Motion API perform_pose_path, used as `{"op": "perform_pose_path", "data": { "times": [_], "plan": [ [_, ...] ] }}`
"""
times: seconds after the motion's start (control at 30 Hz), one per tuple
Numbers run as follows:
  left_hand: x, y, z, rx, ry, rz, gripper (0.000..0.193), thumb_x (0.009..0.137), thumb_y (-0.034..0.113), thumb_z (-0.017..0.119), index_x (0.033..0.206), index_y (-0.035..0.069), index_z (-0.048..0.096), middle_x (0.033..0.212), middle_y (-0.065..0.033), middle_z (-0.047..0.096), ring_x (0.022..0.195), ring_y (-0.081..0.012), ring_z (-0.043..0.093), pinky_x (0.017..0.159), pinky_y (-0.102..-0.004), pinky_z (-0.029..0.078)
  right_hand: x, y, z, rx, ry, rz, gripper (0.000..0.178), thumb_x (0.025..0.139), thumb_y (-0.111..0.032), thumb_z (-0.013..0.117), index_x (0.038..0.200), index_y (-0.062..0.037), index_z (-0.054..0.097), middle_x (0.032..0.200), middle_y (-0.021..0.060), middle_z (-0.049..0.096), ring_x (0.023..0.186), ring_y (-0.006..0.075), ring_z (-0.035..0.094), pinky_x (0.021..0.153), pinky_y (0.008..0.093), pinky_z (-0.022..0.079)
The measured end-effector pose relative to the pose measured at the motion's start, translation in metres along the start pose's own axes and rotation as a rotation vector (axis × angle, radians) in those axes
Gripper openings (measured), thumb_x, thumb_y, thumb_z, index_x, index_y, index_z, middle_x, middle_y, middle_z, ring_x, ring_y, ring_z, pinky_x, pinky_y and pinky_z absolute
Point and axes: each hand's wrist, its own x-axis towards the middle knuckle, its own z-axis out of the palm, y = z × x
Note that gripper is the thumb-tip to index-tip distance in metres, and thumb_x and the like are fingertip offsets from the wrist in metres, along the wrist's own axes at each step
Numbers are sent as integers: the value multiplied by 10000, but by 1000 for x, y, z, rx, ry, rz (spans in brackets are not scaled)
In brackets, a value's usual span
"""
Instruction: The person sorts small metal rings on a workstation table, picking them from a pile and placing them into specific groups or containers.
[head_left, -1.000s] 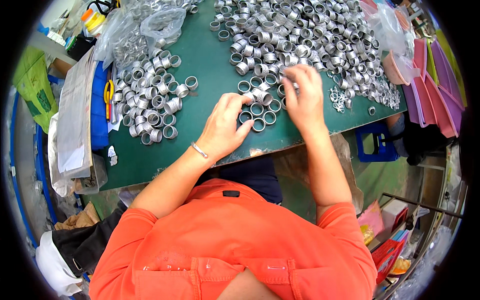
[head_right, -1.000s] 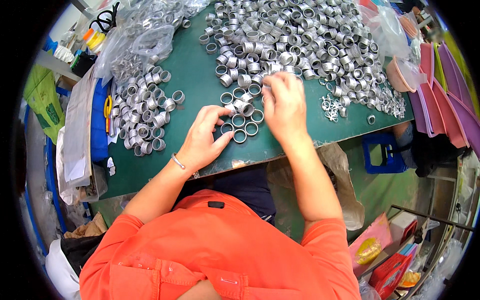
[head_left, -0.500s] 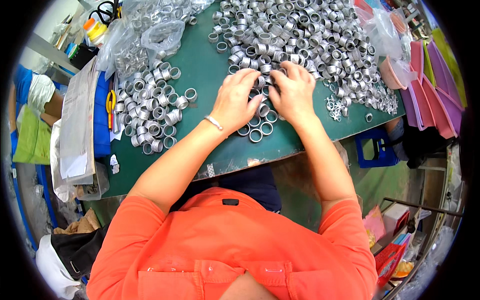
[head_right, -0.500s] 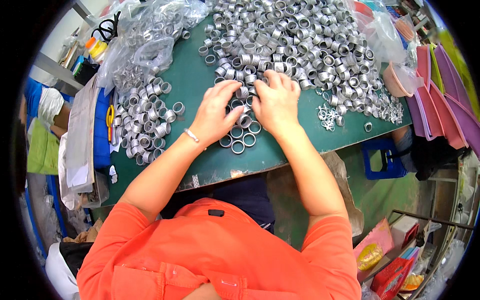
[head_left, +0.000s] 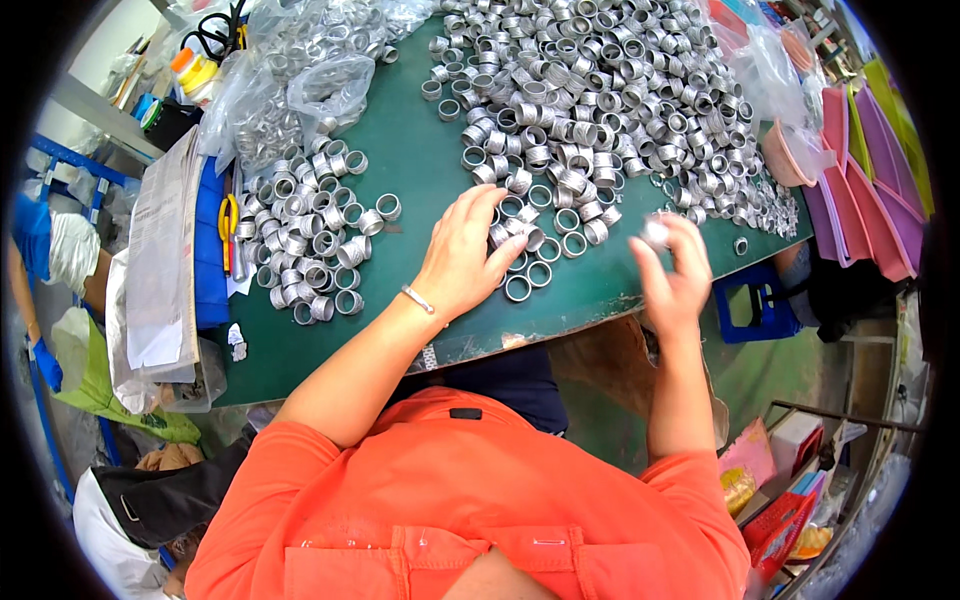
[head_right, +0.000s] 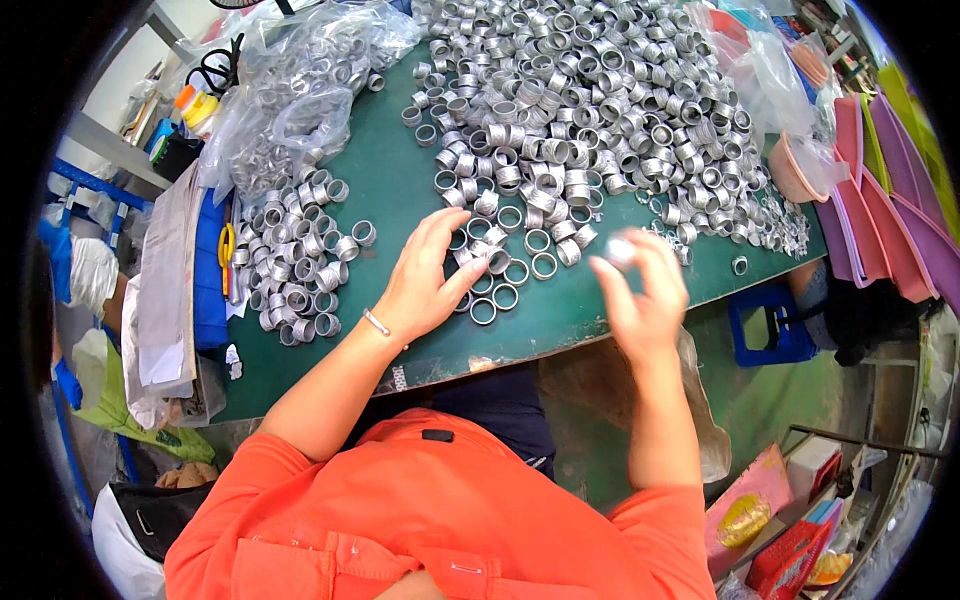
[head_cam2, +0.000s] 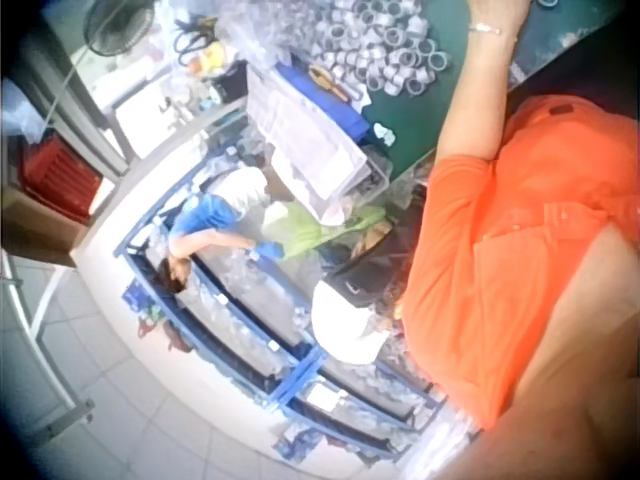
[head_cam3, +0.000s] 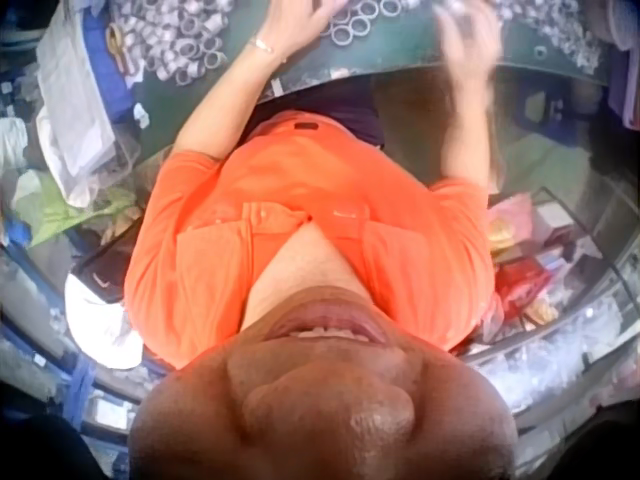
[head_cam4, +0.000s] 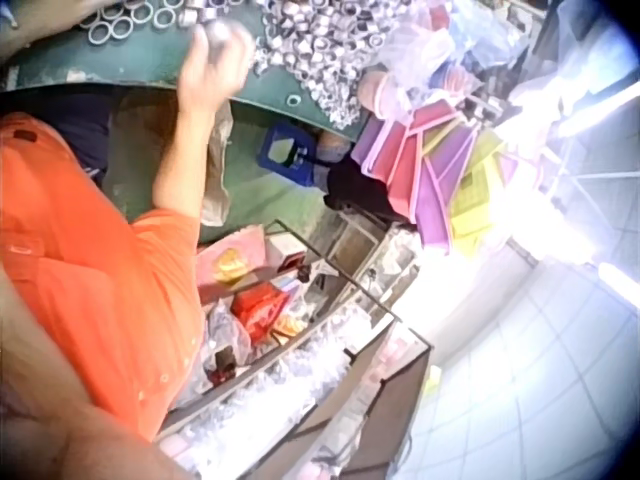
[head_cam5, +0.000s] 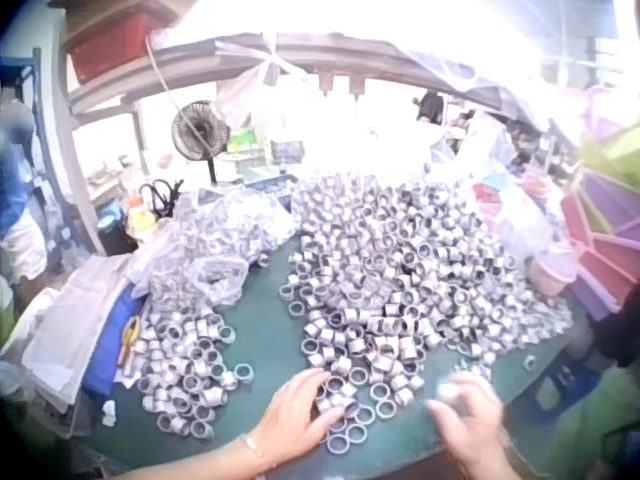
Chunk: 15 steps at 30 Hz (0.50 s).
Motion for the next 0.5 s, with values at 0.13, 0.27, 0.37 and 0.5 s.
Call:
{"op": "perform_pose_path", "data": {
  "times": [0.13, 0.27, 0.37, 0.5],
  "plan": [
    [-4, 0, 3, 49, -48, 14, 547, 829, 244, 679, 1282, 19, 469, 1326, -197, 461, 1237, -354, 445, 1039, -436, 341, -84, 35, -66, -151, 90, 372, 136, 883, -90, 603, 824, 20, 549, 782, 89, 537, 682, 188, 481, 644, 299, 424],
    [-4, 1, 3, 30, -62, 5, 546, 824, 231, 683, 1281, 24, 468, 1325, -197, 456, 1224, -357, 451, 1036, -430, 348, -158, 65, -100, -472, -242, 722, 206, 878, -146, 624, 807, 26, 535, 736, 159, 533, 678, 267, 528, 644, 345, 449],
    [-2, 2, 2, 9, -70, -16, 541, 826, 214, 682, 1279, 16, 463, 1325, -197, 450, 1225, -360, 449, 1035, -423, 355, -156, 65, -88, -461, -188, 518, 116, 852, -79, 622, 835, 22, 568, 815, 168, 591, 772, 324, 591, 708, 369, 487],
    [-5, 3, -4, -24, -33, -30, 534, 831, 205, 678, 1274, 5, 457, 1308, -205, 449, 1222, -354, 451, 1027, -400, 369, -60, 28, -43, -247, 15, 242, 71, 816, 13, 620, 881, 17, 592, 863, 146, 600, 789, 305, 595, 723, 362, 490]
  ]
}}
